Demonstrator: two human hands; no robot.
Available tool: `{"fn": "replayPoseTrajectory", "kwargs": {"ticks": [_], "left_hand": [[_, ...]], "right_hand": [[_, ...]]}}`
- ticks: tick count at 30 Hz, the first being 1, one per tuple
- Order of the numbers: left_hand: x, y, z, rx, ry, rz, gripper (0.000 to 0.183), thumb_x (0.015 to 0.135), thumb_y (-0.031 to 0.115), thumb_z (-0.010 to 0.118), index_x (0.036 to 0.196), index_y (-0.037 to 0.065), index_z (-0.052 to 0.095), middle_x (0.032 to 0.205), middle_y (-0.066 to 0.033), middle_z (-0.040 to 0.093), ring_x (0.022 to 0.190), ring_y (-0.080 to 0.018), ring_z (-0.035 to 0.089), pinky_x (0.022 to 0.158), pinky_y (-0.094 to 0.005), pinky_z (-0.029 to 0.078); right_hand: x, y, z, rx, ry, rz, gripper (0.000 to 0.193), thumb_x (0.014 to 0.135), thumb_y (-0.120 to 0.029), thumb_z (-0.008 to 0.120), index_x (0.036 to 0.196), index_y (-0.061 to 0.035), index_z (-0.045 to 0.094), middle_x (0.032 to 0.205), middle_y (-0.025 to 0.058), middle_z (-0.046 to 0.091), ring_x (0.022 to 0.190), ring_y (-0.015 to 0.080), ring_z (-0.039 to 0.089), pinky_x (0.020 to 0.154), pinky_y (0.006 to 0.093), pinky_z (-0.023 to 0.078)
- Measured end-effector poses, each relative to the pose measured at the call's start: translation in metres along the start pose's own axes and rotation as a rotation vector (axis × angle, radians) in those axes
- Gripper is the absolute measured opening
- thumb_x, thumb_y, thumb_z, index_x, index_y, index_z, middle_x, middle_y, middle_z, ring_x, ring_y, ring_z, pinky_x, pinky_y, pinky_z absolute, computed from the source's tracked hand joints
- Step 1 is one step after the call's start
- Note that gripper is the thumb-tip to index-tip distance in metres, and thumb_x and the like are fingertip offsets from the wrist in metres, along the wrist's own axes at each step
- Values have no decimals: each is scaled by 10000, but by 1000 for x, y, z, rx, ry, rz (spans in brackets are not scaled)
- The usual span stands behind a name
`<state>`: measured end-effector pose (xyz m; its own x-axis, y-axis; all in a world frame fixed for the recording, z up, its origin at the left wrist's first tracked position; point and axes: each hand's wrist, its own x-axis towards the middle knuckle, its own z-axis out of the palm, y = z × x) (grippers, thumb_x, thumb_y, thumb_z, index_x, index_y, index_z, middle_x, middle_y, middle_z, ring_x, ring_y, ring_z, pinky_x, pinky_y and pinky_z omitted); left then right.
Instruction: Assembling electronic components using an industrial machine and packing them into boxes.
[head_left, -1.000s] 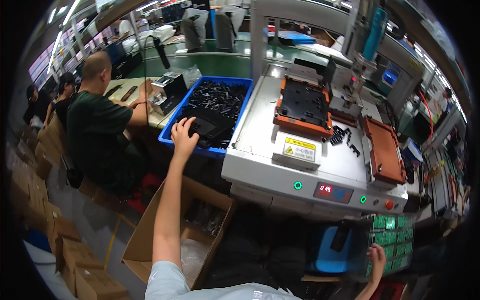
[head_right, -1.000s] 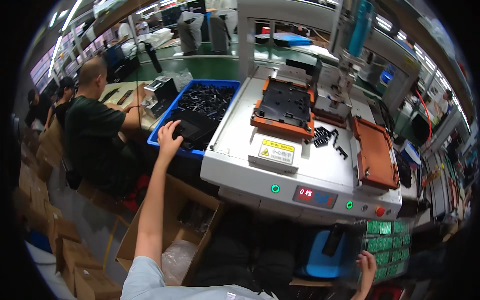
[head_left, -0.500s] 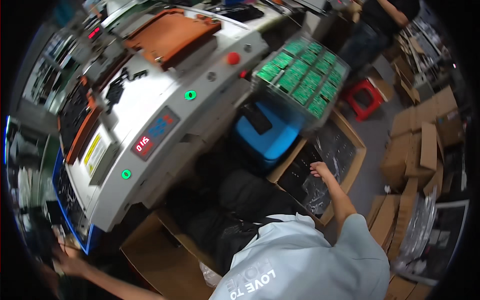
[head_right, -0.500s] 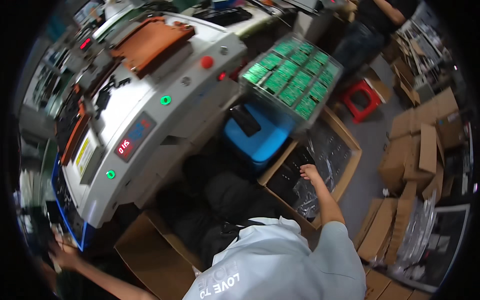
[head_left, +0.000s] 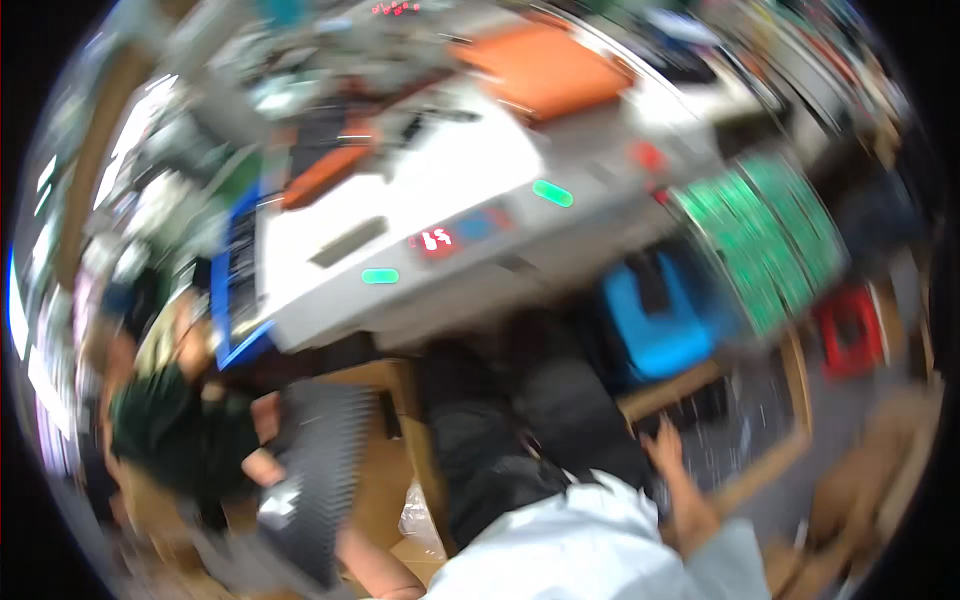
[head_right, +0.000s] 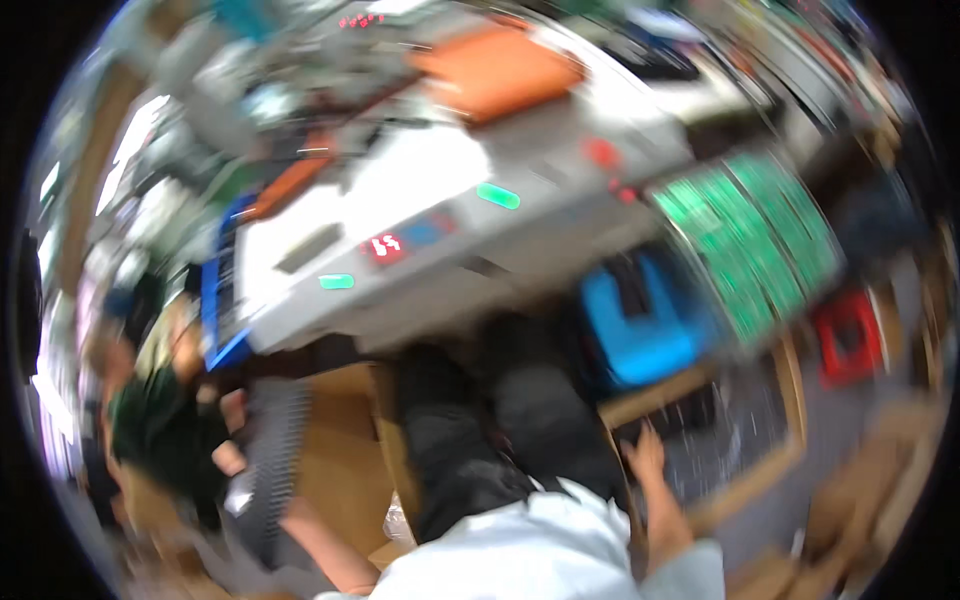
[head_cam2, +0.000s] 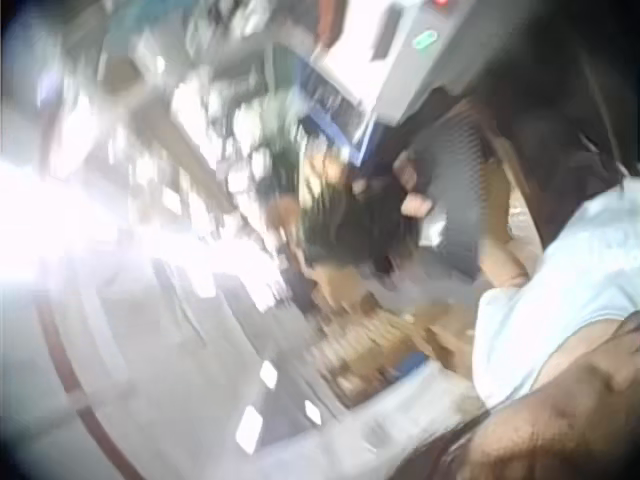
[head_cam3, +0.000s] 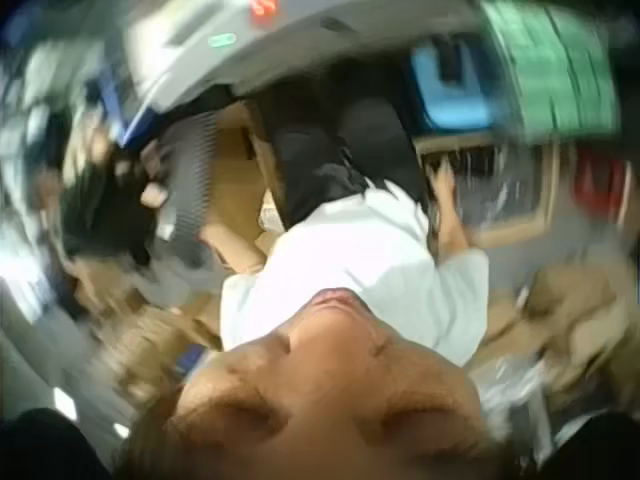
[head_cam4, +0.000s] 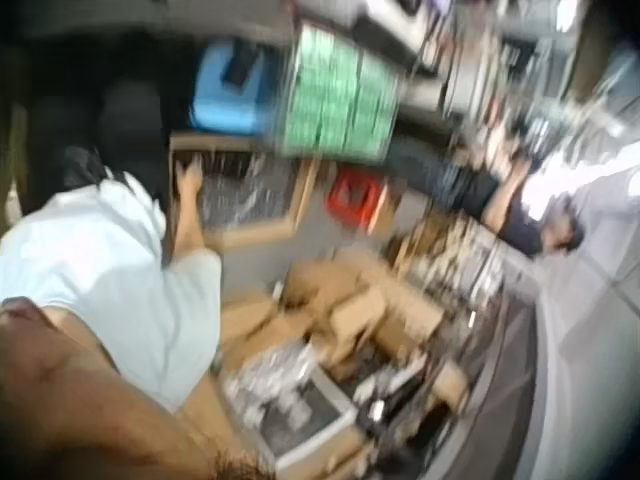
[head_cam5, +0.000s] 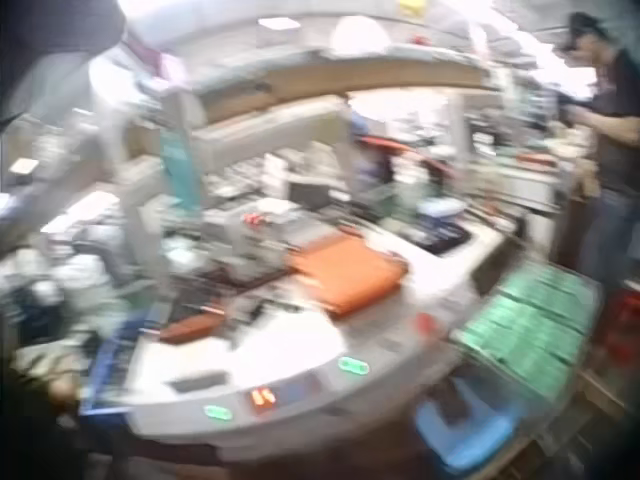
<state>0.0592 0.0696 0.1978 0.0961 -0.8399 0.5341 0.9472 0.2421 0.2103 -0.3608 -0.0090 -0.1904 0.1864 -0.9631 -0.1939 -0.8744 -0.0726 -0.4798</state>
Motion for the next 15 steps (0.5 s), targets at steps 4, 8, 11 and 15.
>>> {"fn": "replayPoseTrajectory", "kwargs": {"ticks": [4,8,11,15], "left_hand": [[42,15,-29,757,175,293,141,912,244,557,860,113,559,1361,-255,352,1253,-369,405,1030,-461,375],[-5,44,-14,617,64,255,216,876,249,629,871,44,563,1384,-247,299,1267,-410,390,1050,-491,368],[-10,37,-26,605,25,262,210,874,258,638,881,68,547,1377,-223,311,1235,-365,434,999,-432,412],[-29,9,-59,568,158,156,280,848,337,669,885,92,537,1364,-168,334,1228,-221,437,999,-361,383]], "right_hand": [[10,106,69,-211,-21,264,920,691,-283,784,1385,29,266,1351,240,422,1249,367,419,1039,414,360],[50,-89,-43,221,183,-26,370,912,-272,567,1152,8,596,1115,228,611,1031,374,577,856,373,470],[82,-228,-173,552,354,-294,215,905,-144,569,1042,2,647,953,176,664,870,311,623,811,382,482],[125,-367,-259,457,421,-1020,177,912,-3,492,1053,46,587,978,159,613,910,272,596,831,324,460]]}}
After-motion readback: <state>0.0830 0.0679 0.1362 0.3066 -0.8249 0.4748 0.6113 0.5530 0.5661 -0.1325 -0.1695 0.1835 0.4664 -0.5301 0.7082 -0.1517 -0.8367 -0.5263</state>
